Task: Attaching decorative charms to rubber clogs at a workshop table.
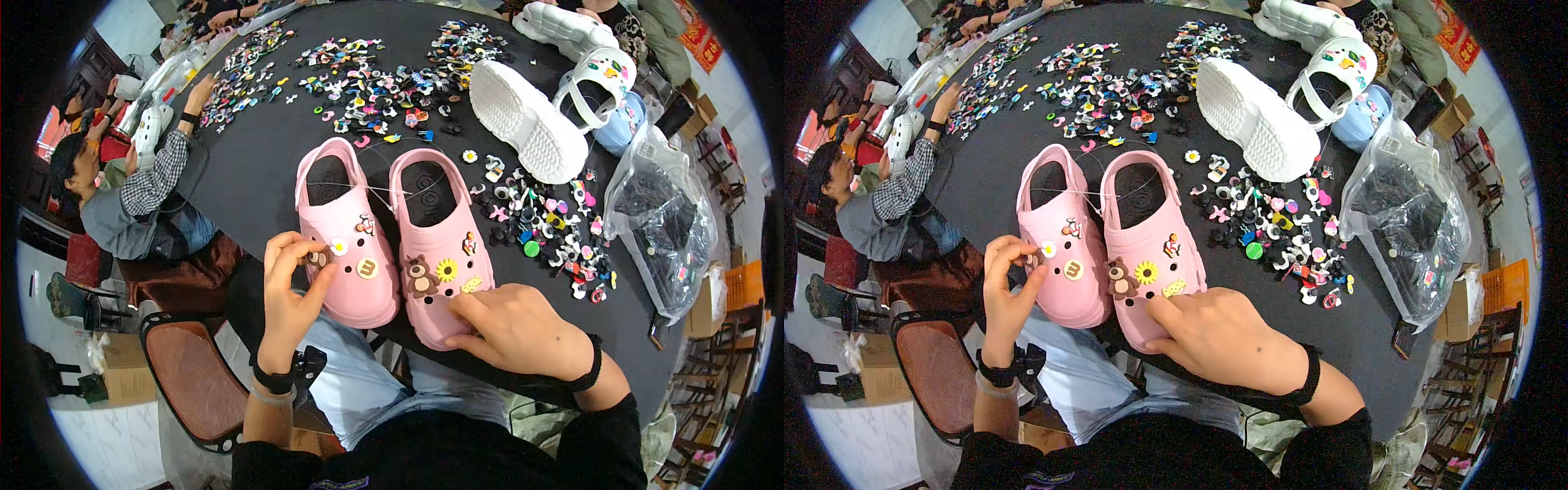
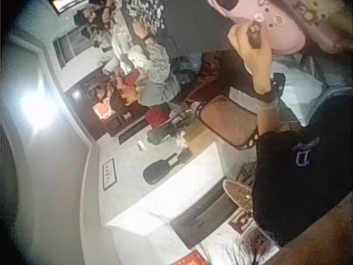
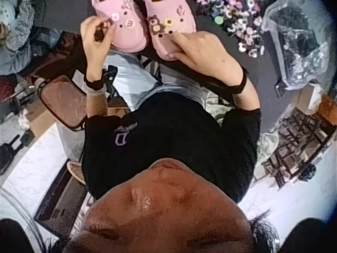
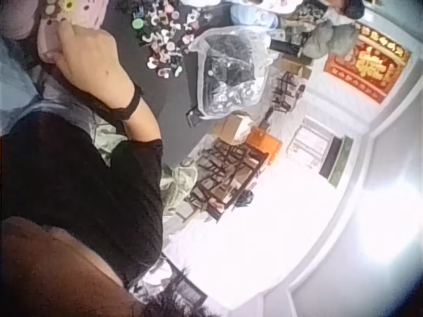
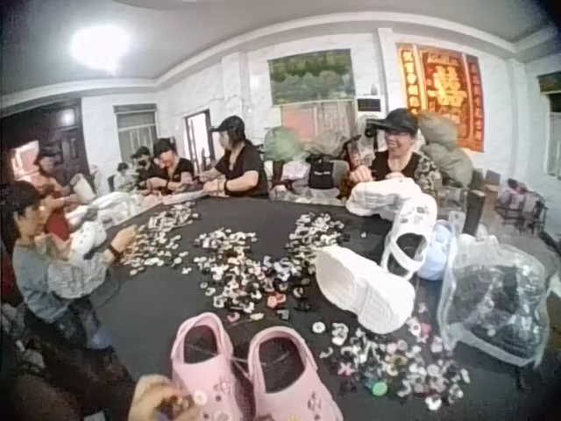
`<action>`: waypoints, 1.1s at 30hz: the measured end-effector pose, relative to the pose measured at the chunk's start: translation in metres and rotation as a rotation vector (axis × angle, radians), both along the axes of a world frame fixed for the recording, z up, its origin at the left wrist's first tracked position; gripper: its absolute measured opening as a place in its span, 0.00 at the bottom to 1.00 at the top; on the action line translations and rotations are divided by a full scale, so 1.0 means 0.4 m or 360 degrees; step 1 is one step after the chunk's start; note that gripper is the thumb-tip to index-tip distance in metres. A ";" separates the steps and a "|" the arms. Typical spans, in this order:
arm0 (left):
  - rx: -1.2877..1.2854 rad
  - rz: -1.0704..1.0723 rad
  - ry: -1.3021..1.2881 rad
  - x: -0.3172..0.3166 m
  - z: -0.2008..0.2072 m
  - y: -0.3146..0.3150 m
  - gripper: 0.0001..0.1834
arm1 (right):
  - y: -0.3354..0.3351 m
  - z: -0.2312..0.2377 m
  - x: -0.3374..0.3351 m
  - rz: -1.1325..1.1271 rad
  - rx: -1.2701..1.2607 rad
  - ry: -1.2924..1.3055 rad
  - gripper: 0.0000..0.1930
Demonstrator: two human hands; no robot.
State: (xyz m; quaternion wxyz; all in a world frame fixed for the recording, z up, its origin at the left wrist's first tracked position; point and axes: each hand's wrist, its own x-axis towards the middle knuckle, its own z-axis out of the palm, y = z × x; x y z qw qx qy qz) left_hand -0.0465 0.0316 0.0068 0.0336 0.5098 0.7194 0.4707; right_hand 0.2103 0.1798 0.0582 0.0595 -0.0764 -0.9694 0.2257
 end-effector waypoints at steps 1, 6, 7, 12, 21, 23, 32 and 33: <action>0.0009 0.0016 0.0003 -0.004 -0.001 -0.005 0.18 | 0.001 -0.001 -0.001 0.0001 0.0004 -0.0003 0.18; 0.0007 -0.0218 -0.0157 -0.028 -0.014 -0.029 0.18 | 0.006 -0.005 -0.005 -0.0002 -0.0098 0.0041 0.17; 0.0022 -0.0194 -0.0159 -0.030 -0.016 -0.032 0.18 | 0.007 -0.006 -0.006 0.0016 -0.0087 0.0043 0.17; 0.0152 -0.0164 -0.0136 -0.023 -0.030 -0.028 0.20 | 0.003 0.001 -0.011 0.0007 -0.0092 0.0011 0.16; 0.0285 0.0166 -0.0165 0.015 -0.050 -0.021 0.22 | -0.008 0.004 -0.016 -0.0013 -0.0057 0.0000 0.19; 0.0306 0.0185 -0.0149 0.014 -0.048 -0.018 0.20 | -0.008 0.003 -0.015 -0.0003 -0.0033 0.0002 0.19; 0.0388 0.0264 0.0289 0.043 -0.014 -0.028 0.17 | -0.008 0.002 -0.016 -0.0019 -0.0007 -0.0007 0.18; 0.0363 0.0236 0.0304 0.048 -0.012 -0.024 0.17 | -0.008 0.002 -0.016 -0.0020 0.0009 -0.0020 0.18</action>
